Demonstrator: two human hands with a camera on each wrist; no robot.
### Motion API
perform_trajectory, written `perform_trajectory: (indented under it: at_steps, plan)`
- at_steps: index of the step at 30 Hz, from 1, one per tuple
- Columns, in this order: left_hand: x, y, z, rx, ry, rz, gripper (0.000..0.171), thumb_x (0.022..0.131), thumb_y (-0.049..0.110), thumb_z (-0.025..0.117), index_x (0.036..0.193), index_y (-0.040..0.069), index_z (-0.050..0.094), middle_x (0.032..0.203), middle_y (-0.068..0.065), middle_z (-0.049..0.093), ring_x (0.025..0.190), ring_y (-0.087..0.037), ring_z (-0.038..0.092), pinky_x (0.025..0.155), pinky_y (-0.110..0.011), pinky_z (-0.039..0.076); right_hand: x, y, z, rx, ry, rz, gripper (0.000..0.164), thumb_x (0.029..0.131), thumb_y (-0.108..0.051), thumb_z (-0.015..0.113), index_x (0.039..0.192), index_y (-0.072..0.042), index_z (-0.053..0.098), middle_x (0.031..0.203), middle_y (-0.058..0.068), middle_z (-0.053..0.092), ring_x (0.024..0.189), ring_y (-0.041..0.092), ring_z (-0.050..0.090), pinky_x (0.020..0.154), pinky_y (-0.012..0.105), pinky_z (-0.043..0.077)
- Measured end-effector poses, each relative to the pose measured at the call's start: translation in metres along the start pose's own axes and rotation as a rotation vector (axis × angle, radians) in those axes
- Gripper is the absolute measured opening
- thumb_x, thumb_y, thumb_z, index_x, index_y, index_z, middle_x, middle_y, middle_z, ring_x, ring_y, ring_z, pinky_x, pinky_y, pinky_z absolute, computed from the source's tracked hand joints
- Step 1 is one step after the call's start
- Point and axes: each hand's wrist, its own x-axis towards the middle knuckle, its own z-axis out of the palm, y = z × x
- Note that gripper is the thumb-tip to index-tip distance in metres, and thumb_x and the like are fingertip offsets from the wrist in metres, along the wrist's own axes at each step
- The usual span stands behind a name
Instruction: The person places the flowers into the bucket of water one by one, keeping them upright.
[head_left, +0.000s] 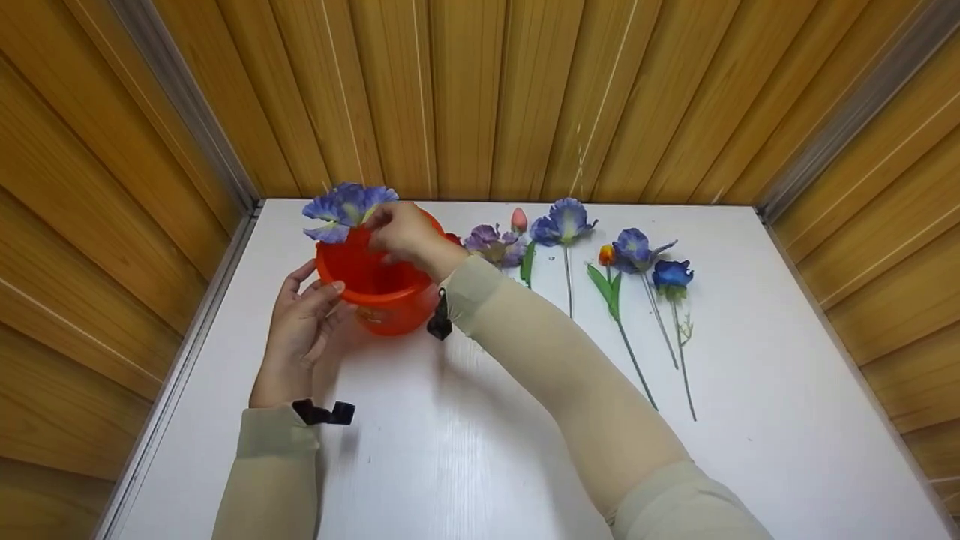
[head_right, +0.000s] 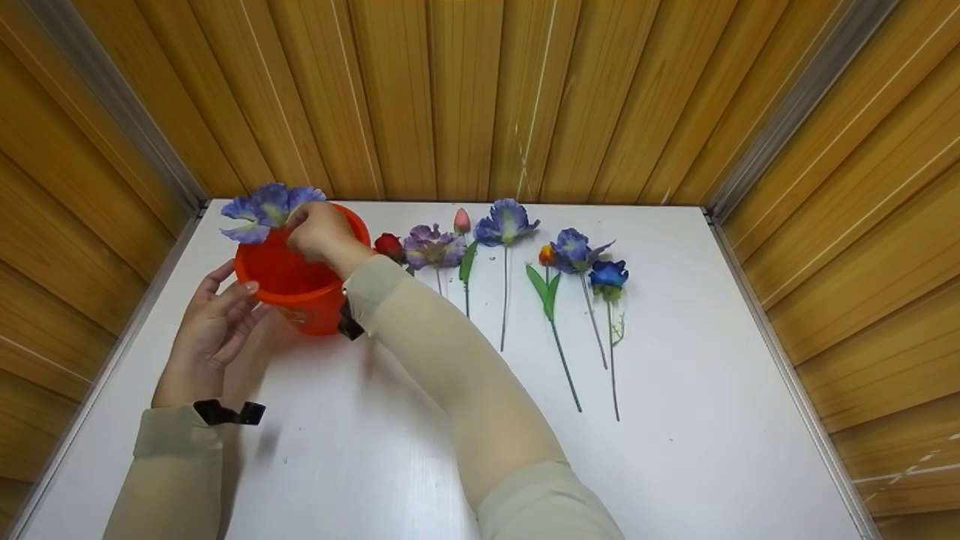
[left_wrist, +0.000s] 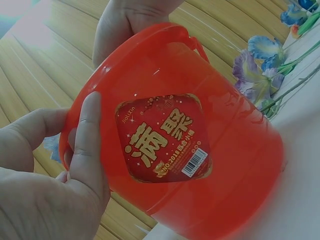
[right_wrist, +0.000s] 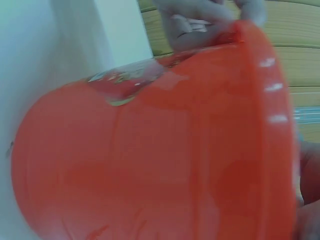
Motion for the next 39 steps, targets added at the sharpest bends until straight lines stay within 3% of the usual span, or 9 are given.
perform_trajectory:
  at_steps: [5, 9, 17, 22, 30, 37, 39]
  plan:
    - [0.0, 0.0, 0.001, -0.01, -0.005, 0.002, 0.075, 0.102, 0.005, 0.083, 0.163, 0.021, 0.041, 0.135, -0.006, 0.068, 0.098, -0.016, 0.083, 0.086, -0.032, 0.072, -0.009, -0.004, -0.015, 0.113, -0.008, -0.014, 0.034, 0.097, 0.006, 0.074, 0.13, 0.001, 0.071, 0.118, 0.009, 0.069, 0.099, 0.019, 0.071, 0.091, 0.042, 0.074]
    - [0.001, 0.001, 0.0, -0.025, -0.008, 0.006, 0.077, 0.101, 0.005, 0.084, 0.163, 0.021, 0.042, 0.138, -0.009, 0.065, 0.099, -0.017, 0.084, 0.085, -0.032, 0.072, -0.019, -0.005, -0.031, 0.211, -0.002, -0.04, 0.041, 0.095, 0.006, 0.075, 0.136, 0.004, 0.07, 0.114, 0.006, 0.068, 0.1, 0.019, 0.071, 0.098, 0.049, 0.073]
    - [0.0, 0.002, 0.0, -0.015, -0.009, -0.001, 0.073, 0.104, 0.003, 0.079, 0.164, 0.021, 0.041, 0.145, -0.01, 0.063, 0.112, -0.023, 0.083, 0.085, -0.03, 0.072, -0.045, 0.003, -0.077, 0.386, 0.05, -0.069, 0.033, 0.099, 0.006, 0.074, 0.131, 0.002, 0.068, 0.109, 0.007, 0.068, 0.1, 0.021, 0.072, 0.094, 0.046, 0.074]
    - [-0.001, 0.002, 0.001, -0.031, -0.004, 0.005, 0.073, 0.104, 0.001, 0.079, 0.163, 0.02, 0.042, 0.145, -0.013, 0.064, 0.104, -0.021, 0.084, 0.084, -0.03, 0.072, -0.064, 0.015, -0.101, 0.45, 0.096, -0.104, 0.026, 0.1, 0.007, 0.071, 0.126, 0.001, 0.068, 0.106, 0.007, 0.068, 0.096, 0.022, 0.071, 0.092, 0.046, 0.074]
    - [0.001, 0.002, 0.001, -0.05, -0.016, 0.011, 0.07, 0.106, -0.003, 0.074, 0.164, 0.02, 0.041, 0.147, -0.015, 0.061, 0.101, -0.019, 0.085, 0.083, -0.029, 0.072, -0.087, 0.041, -0.124, 0.422, 0.127, -0.154, 0.022, 0.099, 0.008, 0.072, 0.115, -0.007, 0.071, 0.105, 0.005, 0.068, 0.095, 0.02, 0.073, 0.084, 0.034, 0.074]
    - [0.001, 0.001, 0.001, -0.054, -0.011, 0.009, 0.072, 0.105, -0.003, 0.074, 0.164, 0.02, 0.04, 0.144, -0.015, 0.061, 0.097, -0.018, 0.085, 0.082, -0.029, 0.072, -0.105, 0.061, -0.133, 0.361, 0.124, -0.177, 0.02, 0.101, 0.005, 0.074, 0.118, -0.007, 0.07, 0.11, 0.006, 0.069, 0.101, 0.021, 0.075, 0.093, 0.034, 0.072]
    - [0.0, 0.001, 0.001, -0.059, -0.011, 0.007, 0.071, 0.105, -0.004, 0.074, 0.164, 0.02, 0.041, 0.144, -0.015, 0.061, 0.098, -0.019, 0.085, 0.082, -0.03, 0.072, -0.109, 0.067, -0.135, 0.36, 0.127, -0.181, 0.022, 0.101, 0.005, 0.073, 0.121, -0.002, 0.069, 0.11, 0.006, 0.067, 0.099, 0.019, 0.074, 0.092, 0.032, 0.071]
